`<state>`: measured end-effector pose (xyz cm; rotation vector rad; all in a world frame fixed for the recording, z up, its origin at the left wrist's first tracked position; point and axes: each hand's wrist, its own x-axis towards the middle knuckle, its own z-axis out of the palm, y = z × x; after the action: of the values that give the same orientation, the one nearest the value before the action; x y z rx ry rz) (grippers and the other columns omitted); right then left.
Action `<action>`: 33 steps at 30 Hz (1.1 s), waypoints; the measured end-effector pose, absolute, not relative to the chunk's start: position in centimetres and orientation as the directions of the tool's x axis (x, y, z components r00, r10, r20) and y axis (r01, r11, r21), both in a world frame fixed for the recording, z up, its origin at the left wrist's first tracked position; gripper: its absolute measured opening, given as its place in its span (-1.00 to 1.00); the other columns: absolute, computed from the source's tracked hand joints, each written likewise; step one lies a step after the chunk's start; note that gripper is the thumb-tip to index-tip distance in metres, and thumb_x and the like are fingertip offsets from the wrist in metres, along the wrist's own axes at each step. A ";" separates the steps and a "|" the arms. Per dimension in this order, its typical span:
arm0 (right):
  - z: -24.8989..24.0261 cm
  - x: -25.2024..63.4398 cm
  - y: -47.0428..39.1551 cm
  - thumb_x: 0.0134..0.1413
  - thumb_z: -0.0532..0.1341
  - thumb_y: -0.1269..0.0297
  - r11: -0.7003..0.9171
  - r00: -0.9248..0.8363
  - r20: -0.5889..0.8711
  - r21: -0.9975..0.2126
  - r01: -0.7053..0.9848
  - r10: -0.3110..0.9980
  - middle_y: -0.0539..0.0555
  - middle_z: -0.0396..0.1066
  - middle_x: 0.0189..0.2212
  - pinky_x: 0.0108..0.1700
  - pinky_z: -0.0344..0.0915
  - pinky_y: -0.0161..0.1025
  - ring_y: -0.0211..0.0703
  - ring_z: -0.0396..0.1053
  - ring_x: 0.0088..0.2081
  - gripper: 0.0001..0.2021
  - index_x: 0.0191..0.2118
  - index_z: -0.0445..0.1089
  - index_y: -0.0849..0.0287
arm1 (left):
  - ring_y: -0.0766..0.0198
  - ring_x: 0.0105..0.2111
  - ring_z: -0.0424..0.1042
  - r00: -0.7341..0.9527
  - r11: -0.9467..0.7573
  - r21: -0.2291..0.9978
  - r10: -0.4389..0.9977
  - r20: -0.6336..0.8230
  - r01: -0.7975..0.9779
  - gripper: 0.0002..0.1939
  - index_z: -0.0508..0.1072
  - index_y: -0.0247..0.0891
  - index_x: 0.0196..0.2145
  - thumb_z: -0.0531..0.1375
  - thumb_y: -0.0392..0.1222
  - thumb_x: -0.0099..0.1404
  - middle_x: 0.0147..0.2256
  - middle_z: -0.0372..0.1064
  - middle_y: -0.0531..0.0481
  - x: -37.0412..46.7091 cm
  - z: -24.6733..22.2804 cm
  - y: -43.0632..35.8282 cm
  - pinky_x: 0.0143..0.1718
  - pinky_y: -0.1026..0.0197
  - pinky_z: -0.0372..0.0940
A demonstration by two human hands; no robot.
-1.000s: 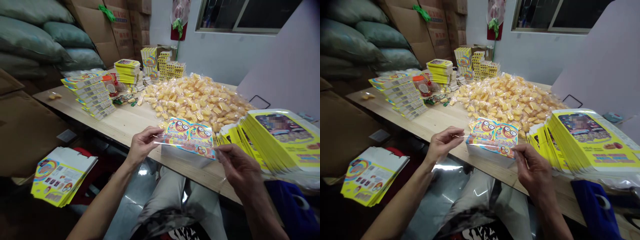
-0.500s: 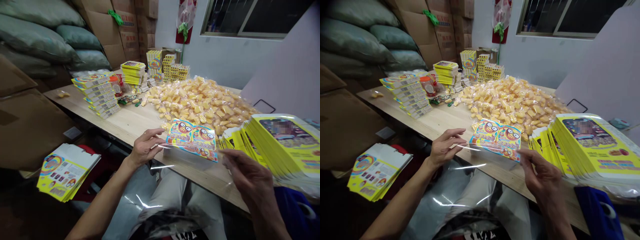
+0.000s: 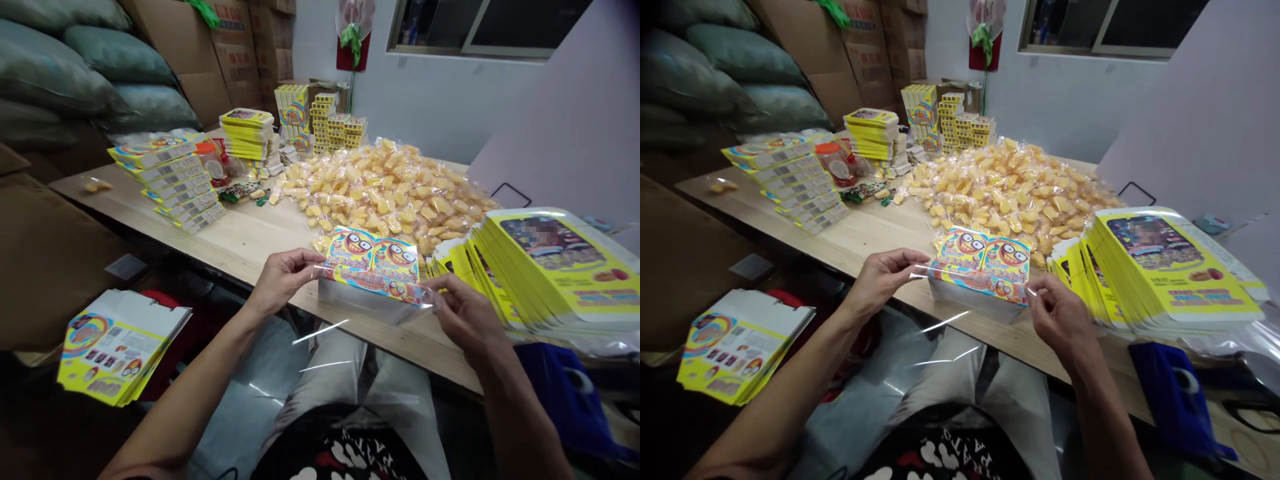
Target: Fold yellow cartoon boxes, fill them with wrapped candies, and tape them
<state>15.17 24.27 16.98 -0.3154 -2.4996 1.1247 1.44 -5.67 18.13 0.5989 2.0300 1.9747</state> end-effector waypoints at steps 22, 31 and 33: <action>13.3 14.0 25.7 0.07 0.27 0.02 0.544 -0.908 0.093 -0.824 0.160 0.407 0.06 0.47 -0.40 -0.35 0.29 -0.24 -0.13 0.40 -0.36 -0.72 -0.46 0.44 0.13 | 0.31 -0.50 0.44 -0.884 0.121 0.993 0.463 -0.063 -0.007 -0.50 0.41 -0.31 -0.19 0.48 -0.17 -0.06 -0.51 0.49 0.07 -1.4 17.6 -4.2 -0.43 0.29 0.22; 13.6 13.8 24.7 0.11 0.21 -0.01 0.581 -0.896 0.088 -0.788 0.204 0.435 0.03 0.39 -0.48 -0.40 0.22 -0.24 -0.17 0.31 -0.43 -0.68 -0.48 0.38 0.12 | 0.25 -0.48 0.48 -0.865 0.161 0.983 0.502 -0.001 0.092 -0.44 0.39 -0.30 -0.15 0.50 -0.06 -0.02 -0.52 0.51 0.04 -2.2 17.0 -4.3 -0.41 0.26 0.24; 13.8 13.6 24.4 0.10 0.18 0.03 0.617 -0.891 0.127 -0.763 0.192 0.435 0.04 0.38 -0.47 -0.38 0.22 -0.23 -0.16 0.31 -0.42 -0.70 -0.51 0.34 0.11 | 0.23 -0.48 0.48 -0.864 0.182 0.977 0.503 0.006 0.113 -0.42 0.39 -0.30 -0.13 0.50 -0.03 -0.01 -0.51 0.51 0.04 -2.4 17.0 -4.3 -0.41 0.25 0.24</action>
<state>13.60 24.39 13.78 -0.5076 -2.5436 1.1491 -2.39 -4.33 16.99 0.5850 2.1456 1.7301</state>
